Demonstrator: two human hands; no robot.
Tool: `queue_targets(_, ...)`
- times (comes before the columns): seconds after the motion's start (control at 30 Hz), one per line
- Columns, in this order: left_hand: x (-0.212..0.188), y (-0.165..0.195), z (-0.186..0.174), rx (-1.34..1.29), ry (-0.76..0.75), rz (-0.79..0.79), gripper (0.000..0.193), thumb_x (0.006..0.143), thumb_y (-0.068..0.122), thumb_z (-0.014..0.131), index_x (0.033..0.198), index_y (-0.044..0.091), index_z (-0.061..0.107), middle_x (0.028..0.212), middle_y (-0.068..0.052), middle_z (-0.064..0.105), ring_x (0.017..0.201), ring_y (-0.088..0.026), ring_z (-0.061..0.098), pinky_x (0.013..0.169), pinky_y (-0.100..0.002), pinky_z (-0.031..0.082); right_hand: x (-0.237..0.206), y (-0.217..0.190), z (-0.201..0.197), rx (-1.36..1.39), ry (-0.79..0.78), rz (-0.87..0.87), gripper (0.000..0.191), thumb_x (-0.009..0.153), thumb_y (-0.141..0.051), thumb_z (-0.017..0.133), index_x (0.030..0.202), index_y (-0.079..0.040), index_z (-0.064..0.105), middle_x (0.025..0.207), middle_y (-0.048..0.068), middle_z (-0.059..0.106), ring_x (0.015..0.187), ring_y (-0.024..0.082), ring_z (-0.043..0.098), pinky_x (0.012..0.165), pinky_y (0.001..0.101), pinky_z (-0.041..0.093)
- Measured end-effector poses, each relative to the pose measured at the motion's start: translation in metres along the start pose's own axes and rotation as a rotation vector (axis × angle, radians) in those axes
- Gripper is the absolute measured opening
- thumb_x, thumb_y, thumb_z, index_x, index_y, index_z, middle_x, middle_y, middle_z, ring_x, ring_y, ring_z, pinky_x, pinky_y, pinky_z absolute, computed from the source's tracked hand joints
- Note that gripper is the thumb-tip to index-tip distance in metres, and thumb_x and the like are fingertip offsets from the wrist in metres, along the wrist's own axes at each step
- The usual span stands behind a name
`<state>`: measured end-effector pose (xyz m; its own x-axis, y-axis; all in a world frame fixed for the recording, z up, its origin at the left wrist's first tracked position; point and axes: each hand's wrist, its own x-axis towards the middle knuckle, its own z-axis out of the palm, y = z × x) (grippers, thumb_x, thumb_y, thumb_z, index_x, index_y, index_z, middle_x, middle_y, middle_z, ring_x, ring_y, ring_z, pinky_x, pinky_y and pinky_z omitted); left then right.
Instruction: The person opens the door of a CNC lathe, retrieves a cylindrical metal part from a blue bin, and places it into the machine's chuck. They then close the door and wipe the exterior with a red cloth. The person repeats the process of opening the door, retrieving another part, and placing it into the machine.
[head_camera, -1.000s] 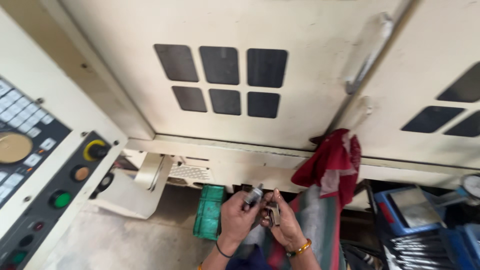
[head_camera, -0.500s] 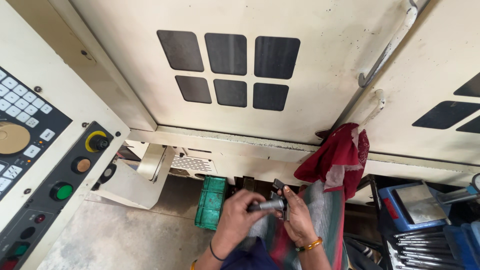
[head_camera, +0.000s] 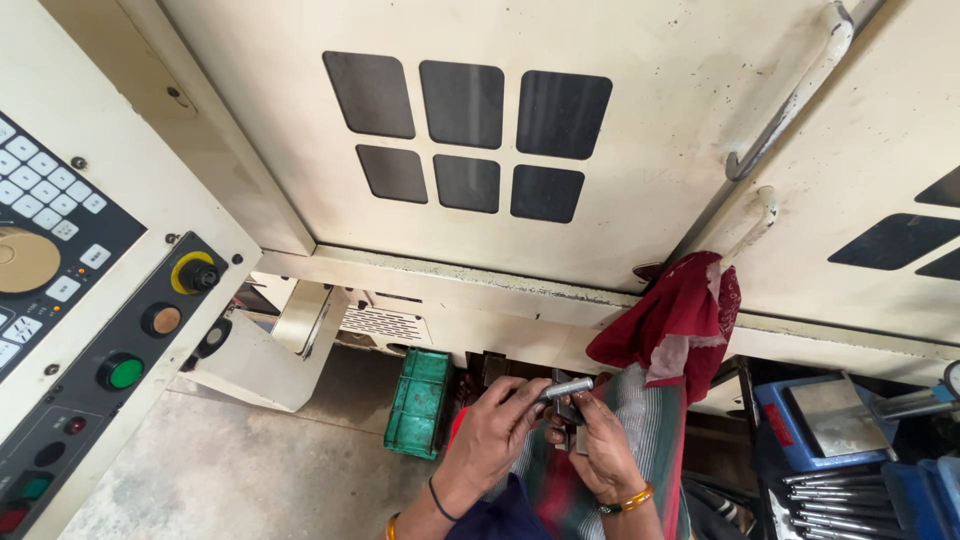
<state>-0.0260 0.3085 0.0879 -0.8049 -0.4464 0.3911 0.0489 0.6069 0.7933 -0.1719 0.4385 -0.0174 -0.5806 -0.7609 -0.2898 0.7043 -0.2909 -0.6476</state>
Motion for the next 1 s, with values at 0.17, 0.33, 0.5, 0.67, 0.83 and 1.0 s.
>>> queue_targets(0.17,-0.007,-0.013,0.007,0.098,0.024,0.095,0.044,0.087,0.003,0.073,0.130,0.012,0.067,0.109,-0.012,0.066,0.091,-0.031,0.071,0.073,-0.038,0.058,-0.003,0.002,-0.008,0.009,-0.002,0.060,0.025,0.103,-0.027,0.051,0.107,-0.005,0.063,0.090,0.008,0.066,0.078,0.018,0.058,0.063,0.0354,0.048)
queue_targets(0.33,-0.013,-0.029,0.020,0.123,0.006,0.155,0.044,0.087,0.003,0.074,0.130,0.007,0.065,0.111,-0.014,0.065,0.098,-0.033,0.067,0.081,-0.040,0.057,-0.006,0.005,-0.004,0.000,0.006,0.085,0.026,0.103,-0.030,0.053,0.107,-0.008,0.065,0.090,0.008,0.068,0.078,0.017,0.058,0.063,0.0348,0.047)
queue_targets(0.5,-0.019,-0.036,0.022,0.079,0.010,0.173,0.044,0.088,0.000,0.072,0.131,0.005,0.063,0.112,-0.014,0.065,0.099,-0.034,0.067,0.082,-0.040,0.057,-0.008,0.007,-0.005,-0.056,0.007,0.061,0.028,0.101,-0.030,0.053,0.107,-0.007,0.068,0.092,0.005,0.072,0.079,0.015,0.061,0.065,0.0345,0.048)
queue_targets(0.67,-0.016,-0.035,0.019,0.002,-0.001,0.227,0.049,0.087,-0.005,0.067,0.135,0.003,0.062,0.112,-0.016,0.065,0.098,-0.037,0.066,0.081,-0.042,0.057,-0.010,0.012,-0.010,-0.076,-0.059,-0.025,0.030,0.106,-0.030,0.054,0.107,-0.005,0.069,0.089,0.004,0.070,0.076,0.013,0.061,0.067,0.0337,0.051)
queue_targets(0.83,-0.019,-0.019,0.010,-0.151,-0.129,0.108,0.045,0.092,0.026,0.077,0.124,-0.002,0.064,0.107,-0.016,0.066,0.094,-0.033,0.070,0.078,-0.038,0.058,-0.015,0.006,-0.015,-0.091,-0.018,-0.005,0.026,0.103,-0.029,0.053,0.108,-0.008,0.068,0.089,0.003,0.071,0.075,0.014,0.063,0.067,0.0329,0.052)
queue_targets(1.0,-0.017,-0.011,0.004,-0.209,-0.196,0.019,0.059,0.083,0.049,0.086,0.103,-0.003,0.068,0.084,-0.010,0.064,0.075,-0.020,0.065,0.066,-0.031,0.052,-0.017,-0.004,-0.015,-0.166,-0.088,0.106,0.032,0.103,-0.030,0.053,0.104,0.000,0.066,0.091,0.007,0.073,0.082,0.017,0.068,0.075,0.0330,0.056)
